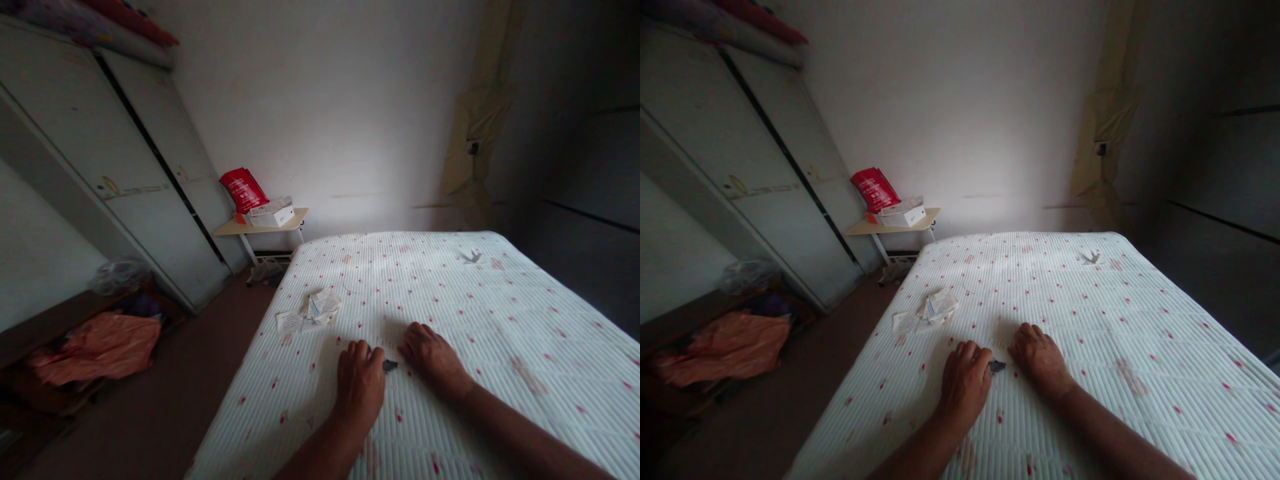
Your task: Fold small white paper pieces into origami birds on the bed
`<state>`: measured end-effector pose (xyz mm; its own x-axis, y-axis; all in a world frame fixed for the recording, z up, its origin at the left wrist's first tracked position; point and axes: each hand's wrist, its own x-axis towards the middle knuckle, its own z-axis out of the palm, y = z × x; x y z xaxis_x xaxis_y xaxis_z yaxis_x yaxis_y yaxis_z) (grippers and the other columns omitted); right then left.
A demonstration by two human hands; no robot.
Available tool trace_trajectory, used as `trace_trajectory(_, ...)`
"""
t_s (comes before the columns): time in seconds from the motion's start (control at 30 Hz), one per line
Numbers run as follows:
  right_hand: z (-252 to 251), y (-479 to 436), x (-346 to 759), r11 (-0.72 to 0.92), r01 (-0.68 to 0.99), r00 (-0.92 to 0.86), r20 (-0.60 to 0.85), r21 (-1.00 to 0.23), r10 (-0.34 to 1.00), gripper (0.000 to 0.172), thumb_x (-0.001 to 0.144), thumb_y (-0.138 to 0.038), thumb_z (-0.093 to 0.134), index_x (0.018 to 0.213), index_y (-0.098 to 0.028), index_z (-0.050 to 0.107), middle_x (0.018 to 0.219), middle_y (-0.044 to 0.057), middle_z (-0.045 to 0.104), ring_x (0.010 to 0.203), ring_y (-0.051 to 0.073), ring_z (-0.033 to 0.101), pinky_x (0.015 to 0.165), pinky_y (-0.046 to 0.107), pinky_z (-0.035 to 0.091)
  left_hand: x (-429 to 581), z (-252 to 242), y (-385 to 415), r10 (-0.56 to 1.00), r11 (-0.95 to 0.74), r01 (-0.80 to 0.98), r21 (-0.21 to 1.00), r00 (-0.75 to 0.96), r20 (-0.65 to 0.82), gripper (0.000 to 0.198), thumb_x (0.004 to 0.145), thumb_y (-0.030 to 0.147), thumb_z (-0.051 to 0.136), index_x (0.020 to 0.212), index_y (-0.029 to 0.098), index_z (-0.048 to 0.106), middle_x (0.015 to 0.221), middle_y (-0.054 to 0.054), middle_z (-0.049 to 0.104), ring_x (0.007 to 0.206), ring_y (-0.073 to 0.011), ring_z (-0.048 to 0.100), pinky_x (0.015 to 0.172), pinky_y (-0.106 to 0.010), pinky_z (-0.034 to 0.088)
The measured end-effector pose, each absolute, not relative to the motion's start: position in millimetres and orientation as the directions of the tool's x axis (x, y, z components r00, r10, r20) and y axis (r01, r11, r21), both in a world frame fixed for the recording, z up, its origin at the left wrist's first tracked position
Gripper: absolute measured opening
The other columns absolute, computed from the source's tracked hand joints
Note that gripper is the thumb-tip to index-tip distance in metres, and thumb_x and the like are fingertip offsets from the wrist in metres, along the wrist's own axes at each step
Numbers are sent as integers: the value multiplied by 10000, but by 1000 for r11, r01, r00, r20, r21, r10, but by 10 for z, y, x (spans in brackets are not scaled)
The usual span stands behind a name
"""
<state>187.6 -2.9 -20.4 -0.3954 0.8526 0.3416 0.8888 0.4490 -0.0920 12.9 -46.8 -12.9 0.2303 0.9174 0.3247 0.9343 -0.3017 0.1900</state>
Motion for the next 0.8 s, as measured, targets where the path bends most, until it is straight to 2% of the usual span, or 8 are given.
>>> trace_trajectory(0.2,-144,-43,1877,436,886,-369,330,-156,869,128,833,-185,486,714,-176,531,807,72,557,755,195,531,658,299,436,109,-155,-466,827,-515,843,155,441,349,113,821,154,524,761,195,610,812,-31,554,842,-186,467,707,-320,358)
trace_trajectory(0.33,-138,-6,1948,427,851,-331,319,-306,888,118,797,-172,495,680,-182,510,771,50,547,729,173,528,660,281,435,98,-140,-484,775,-591,803,83,535,335,117,837,184,515,745,176,587,785,-29,569,827,-185,472,701,-327,350)
trace_trajectory(0.43,-175,30,1983,400,805,-278,317,-439,907,22,738,-160,528,727,-179,530,802,42,562,771,173,540,688,279,437,91,-123,-497,766,-598,799,53,551,330,122,846,199,503,762,177,589,776,-30,577,811,-184,474,699,-331,341)
trace_trajectory(0.5,-192,27,1962,386,782,-265,300,-489,916,109,689,-166,572,796,-177,554,894,58,582,853,194,544,739,302,436,84,-112,-500,764,-601,798,43,558,323,121,847,208,501,775,181,595,778,-32,578,813,-184,474,707,-336,337)
trace_trajectory(0.67,-159,-79,1828,282,838,-210,202,-468,957,232,673,-269,620,896,-214,584,1185,85,528,1054,264,481,799,382,406,66,-93,-490,764,-614,789,40,580,284,130,850,215,487,808,189,607,790,-40,577,819,-186,474,707,-345,328)
trace_trajectory(0.8,-137,-130,1786,272,854,-210,184,-443,960,245,683,-311,613,906,-217,578,1224,92,509,1101,275,453,817,401,394,63,-115,-488,772,-600,799,44,564,293,156,861,238,473,793,189,604,791,-42,580,820,-186,474,709,-354,321)
